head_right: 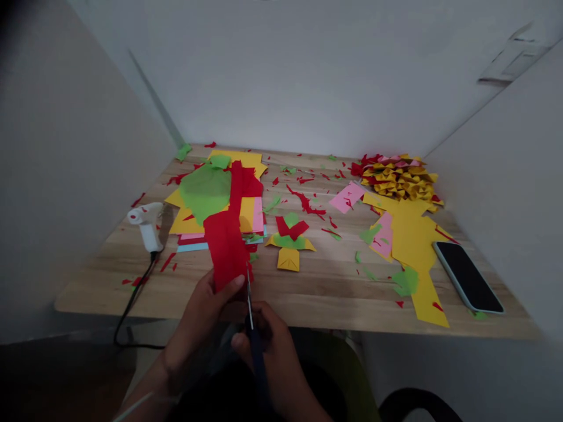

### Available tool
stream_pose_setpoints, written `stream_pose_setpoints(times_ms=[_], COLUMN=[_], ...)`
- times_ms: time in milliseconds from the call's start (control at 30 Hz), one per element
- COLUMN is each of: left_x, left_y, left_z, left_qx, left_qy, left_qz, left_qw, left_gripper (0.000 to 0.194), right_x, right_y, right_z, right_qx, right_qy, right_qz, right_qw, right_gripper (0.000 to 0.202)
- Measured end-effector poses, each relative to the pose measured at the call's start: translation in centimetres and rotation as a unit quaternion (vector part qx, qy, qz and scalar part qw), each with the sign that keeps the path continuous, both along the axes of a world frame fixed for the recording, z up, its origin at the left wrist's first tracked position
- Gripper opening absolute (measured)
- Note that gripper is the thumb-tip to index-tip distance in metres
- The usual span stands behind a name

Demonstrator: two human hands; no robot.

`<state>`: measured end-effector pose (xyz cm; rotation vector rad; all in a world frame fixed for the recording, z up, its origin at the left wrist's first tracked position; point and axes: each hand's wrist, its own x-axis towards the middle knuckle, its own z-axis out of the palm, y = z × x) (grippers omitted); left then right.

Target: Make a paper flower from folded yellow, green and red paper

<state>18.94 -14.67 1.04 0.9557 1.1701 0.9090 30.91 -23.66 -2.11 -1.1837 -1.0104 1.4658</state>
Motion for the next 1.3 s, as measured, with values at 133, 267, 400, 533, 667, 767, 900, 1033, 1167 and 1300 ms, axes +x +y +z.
stream_pose_setpoints(times_ms=[133, 267, 400, 533, 667, 767, 900, 1033, 1167, 1300], left_x=[0.0, -0.4, -0.8, -1.0, -1.1, -1.2, -1.4, -1.4, -1.4, -1.6], left_y=[0.1, 0.3, 0.5, 0.5, 0.5, 0.5, 0.4, 0.1, -0.1, -0.2], left_z=[0.2, 0.2, 0.4, 0.3, 0.1, -0.1, -0.5, -0.4, -0.2, -0.1], left_qx=[0.012, 0.025, 0.023, 0.022, 0.015, 0.016, 0.037, 0.057, 0.055, 0.049], left_qy=[0.021, 0.024, 0.017, 0.008, 0.004, 0.005, 0.011, 0.039, 0.042, 0.013], left_qz=[-0.009, -0.036, -0.068, -0.063, -0.048, -0.064, -0.093, -0.098, -0.105, -0.122], left_qw=[1.0, 0.999, 0.997, 0.998, 0.999, 0.998, 0.995, 0.993, 0.992, 0.991], left_gripper=[0.028, 0.028, 0.031, 0.034, 0.036, 0.034, 0.034, 0.037, 0.035, 0.031], right_x=[0.0, 0.2, 0.4, 0.1, 0.0, 0.1, 0.4, 0.2, 0.0, 0.1], right_y=[0.1, 0.1, 0.0, 0.0, 0.1, 0.3, 0.4, 0.3, 0.1, 0.1], right_z=[-0.2, -0.3, -0.4, -0.7, -0.7, -0.3, 0.2, -0.4, -1.1, -0.6], right_qx=[-0.008, -0.01, -0.025, -0.069, -0.125, -0.101, -0.046, -0.05, -0.078, -0.064], right_qy=[-0.014, -0.028, -0.032, -0.008, -0.001, 0.016, 0.03, 0.026, 0.01, 0.038], right_qz=[-0.004, -0.004, 0.0, 0.011, 0.005, 0.014, 0.029, 0.018, 0.004, 0.012], right_qw=[1.0, 1.0, 0.999, 0.998, 0.992, 0.995, 0.998, 0.998, 0.997, 0.997], right_gripper=[0.042, 0.041, 0.042, 0.045, 0.052, 0.056, 0.051, 0.052, 0.052, 0.052])
